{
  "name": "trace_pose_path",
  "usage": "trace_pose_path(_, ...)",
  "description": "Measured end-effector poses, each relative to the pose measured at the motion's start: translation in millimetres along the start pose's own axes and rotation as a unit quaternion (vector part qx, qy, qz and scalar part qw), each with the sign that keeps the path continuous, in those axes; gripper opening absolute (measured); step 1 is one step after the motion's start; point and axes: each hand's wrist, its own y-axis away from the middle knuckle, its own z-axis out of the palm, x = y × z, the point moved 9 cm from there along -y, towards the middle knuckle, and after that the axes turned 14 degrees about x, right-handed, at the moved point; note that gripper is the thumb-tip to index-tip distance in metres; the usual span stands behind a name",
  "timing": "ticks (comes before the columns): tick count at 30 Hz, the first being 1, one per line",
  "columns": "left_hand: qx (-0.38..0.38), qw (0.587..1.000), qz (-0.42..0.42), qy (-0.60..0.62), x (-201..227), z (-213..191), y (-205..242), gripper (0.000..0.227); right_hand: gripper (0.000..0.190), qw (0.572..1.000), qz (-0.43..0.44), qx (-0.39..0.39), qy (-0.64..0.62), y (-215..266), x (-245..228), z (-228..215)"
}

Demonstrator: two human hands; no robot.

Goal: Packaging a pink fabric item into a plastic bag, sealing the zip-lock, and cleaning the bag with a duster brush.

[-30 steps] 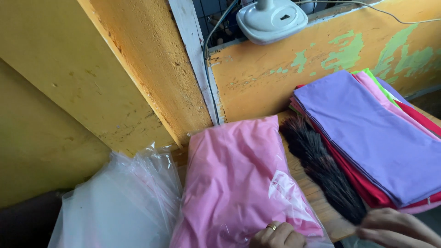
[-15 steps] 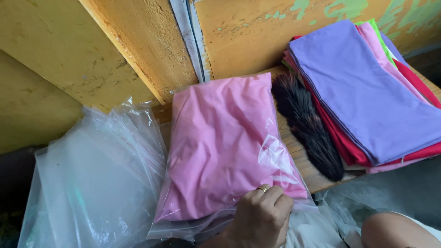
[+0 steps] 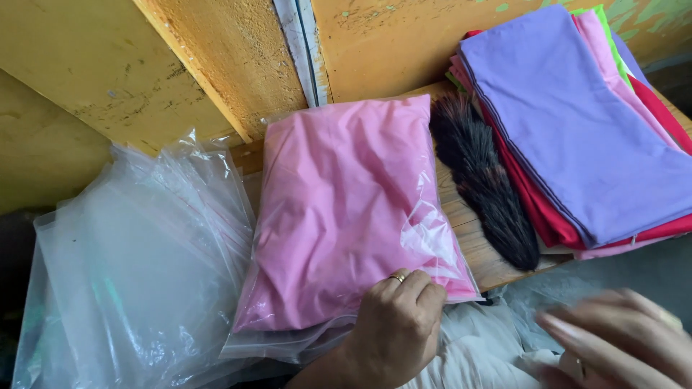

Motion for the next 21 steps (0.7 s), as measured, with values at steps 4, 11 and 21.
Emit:
trace_pose_path(4,0.008,1.0,-0.01,0.009,2,-4,-7,0.009,0.039,0.99,-0.11,-0.087,-0.003,-5,-3,73)
trace_pose_path(11,0.013,0.999,0.009,0.048,7,-17,-17,0.017,0.007,0.987,-0.088,-0.103,-0.084,-15,-5,70)
trace_pose_path(21,0.018,0.999,-0.01,0.031,3,-11,-14,0.019,0.009,0.979,-0.051,-0.074,-0.183,-16,2,80)
